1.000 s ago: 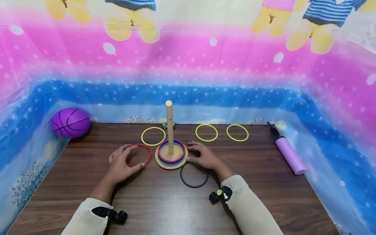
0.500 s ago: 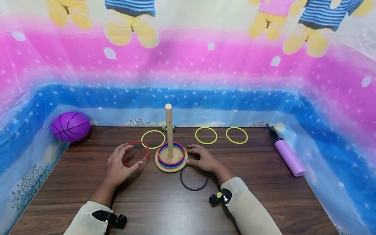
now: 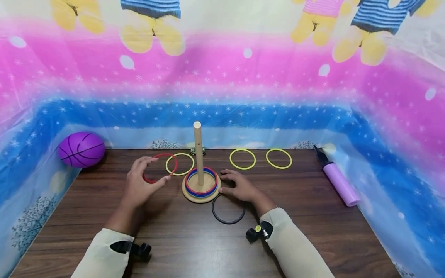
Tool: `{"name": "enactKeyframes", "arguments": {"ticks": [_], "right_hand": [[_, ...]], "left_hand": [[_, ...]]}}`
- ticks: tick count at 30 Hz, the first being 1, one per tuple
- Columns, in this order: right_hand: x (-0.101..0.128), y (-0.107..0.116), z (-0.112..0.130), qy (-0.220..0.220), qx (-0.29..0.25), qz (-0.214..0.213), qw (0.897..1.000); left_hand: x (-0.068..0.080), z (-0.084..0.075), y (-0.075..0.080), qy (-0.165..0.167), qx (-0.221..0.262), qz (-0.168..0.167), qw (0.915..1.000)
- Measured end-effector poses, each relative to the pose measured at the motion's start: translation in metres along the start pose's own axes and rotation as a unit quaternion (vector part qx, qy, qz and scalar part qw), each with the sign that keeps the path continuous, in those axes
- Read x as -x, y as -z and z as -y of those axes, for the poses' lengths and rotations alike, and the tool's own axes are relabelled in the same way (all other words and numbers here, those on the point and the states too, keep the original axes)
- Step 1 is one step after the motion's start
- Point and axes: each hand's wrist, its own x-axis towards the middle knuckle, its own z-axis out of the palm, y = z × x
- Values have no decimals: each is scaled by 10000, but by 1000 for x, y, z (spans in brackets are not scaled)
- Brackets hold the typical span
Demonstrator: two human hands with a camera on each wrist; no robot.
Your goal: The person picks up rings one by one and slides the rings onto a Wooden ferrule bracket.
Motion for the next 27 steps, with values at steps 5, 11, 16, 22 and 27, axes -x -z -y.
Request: {"name": "enactKeyframes", "arguments": {"ticks": [5, 11, 16, 22, 27], "right_hand": [[0, -1, 1, 48, 6, -10, 10000], [1, 1, 3, 21, 15, -25, 10000], [2, 1, 2, -47, 16, -36, 10000], [2, 1, 2, 29, -27, -59, 10000], [1, 1, 1, 34, -27, -8, 10000]], "left_hand": [[-20, -23, 12, -168, 5, -116, 9998], [-43, -46, 24, -380, -59, -255, 9989], [-55, -59, 30, -432, -16, -328, 9985], [-63, -69, 29, -443, 14, -384, 9983], [-70, -75, 25, -701, 168, -620, 9955]]}}
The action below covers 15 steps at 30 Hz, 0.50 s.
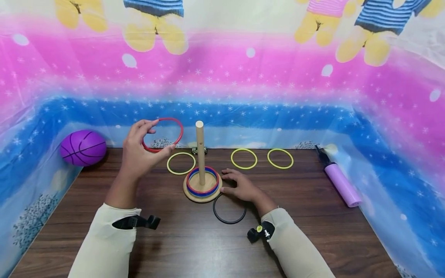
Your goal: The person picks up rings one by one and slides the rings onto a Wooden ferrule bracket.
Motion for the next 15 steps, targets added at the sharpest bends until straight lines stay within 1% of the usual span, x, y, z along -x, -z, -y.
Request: {"name": "enactKeyframes", "arguments": {"ticks": [3, 6, 9, 15], "right_hand": [[0, 0, -1, 13, -3, -9, 10000], [0, 0, -1, 45, -31, -46, 10000], [0, 0, 0, 55, -49, -53, 10000], [-1, 0, -1, 57, -54, -9, 10000]], "left_hand": [[-6, -6, -3, -136, 135, -159, 9997], [-11, -12, -7, -237, 254, -245, 9991], [-15, -17, -11, -269, 369, -265, 9986], [-18, -26, -19, -266, 842, -272, 9957]]}}
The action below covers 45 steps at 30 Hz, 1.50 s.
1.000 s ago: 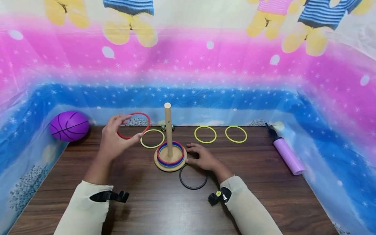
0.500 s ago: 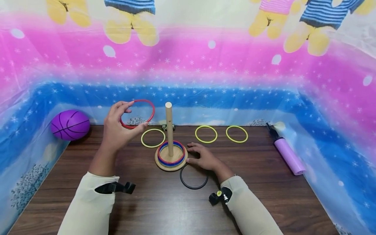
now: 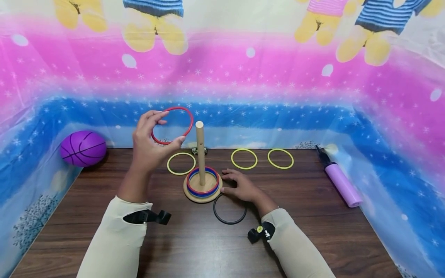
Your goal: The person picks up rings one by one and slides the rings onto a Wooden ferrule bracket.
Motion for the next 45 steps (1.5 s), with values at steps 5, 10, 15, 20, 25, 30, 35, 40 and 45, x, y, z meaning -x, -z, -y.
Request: {"name": "enactKeyframes", "arguments": {"ticks": [5, 10, 15, 20, 25, 30, 35, 40, 45], "right_hand": [[0, -1, -1, 34, 18, -29, 10000], [0, -2, -1, -6, 23, -39, 10000], [0, -2, 0, -8, 52, -32, 10000], [-1, -2, 1, 30, 80, -73, 9999], [-1, -1, 2, 7, 84, -52, 10000], [0, 0, 2, -24, 106, -25, 9999], [-1, 1, 2, -18, 109, -31, 9999], [-1, 1, 2, -23, 86, 11, 10000], [0, 0, 2, -80, 124, 51, 9999]], "left_hand": [[-1, -5, -10, 3, 82, 130, 9999], [0, -6, -21, -61, 42, 308, 9995], [5, -3, -32, 16, -28, 537, 9986], [16, 6, -41, 201, -186, 837, 9961], [31, 18, -47, 336, -405, 1055, 9930], [49, 31, -51, 418, -481, 1265, 9899], [70, 42, -55, 563, -456, 1528, 9856], [90, 56, -61, 933, -438, 1740, 9793], [104, 64, -67, 1170, -505, 1851, 9744]]}}
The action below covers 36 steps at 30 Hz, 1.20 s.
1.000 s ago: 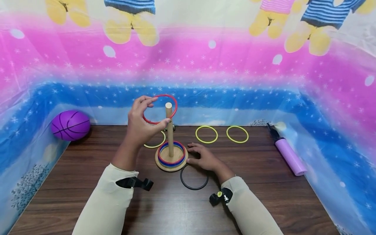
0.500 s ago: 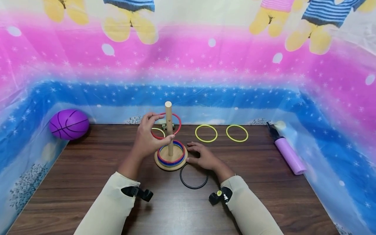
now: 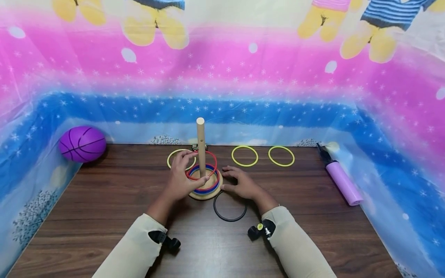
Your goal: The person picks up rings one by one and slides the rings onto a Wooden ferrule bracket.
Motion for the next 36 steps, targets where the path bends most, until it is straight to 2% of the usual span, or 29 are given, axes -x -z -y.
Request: {"name": "enactKeyframes", "arguments": {"ticks": [8, 19, 25, 32, 36], "right_hand": [[-2, 0, -1, 17, 32, 3, 10000], [0, -1, 1, 56, 93, -59, 9999], [-1, 0, 1, 50, 78, -112, 9999], [-1, 0, 2, -86, 82, -37, 9999], [-1, -1, 1, -69, 103, -64, 9999]], "left_hand": [[9, 12, -14, -109, -136, -5, 9998], [13, 22, -23, -89, -224, 240, 9994], [13, 23, -25, -111, -232, 212, 9994], [14, 20, -22, 182, -292, 530, 9980], [14, 20, -23, 257, -324, 587, 9974]]}}
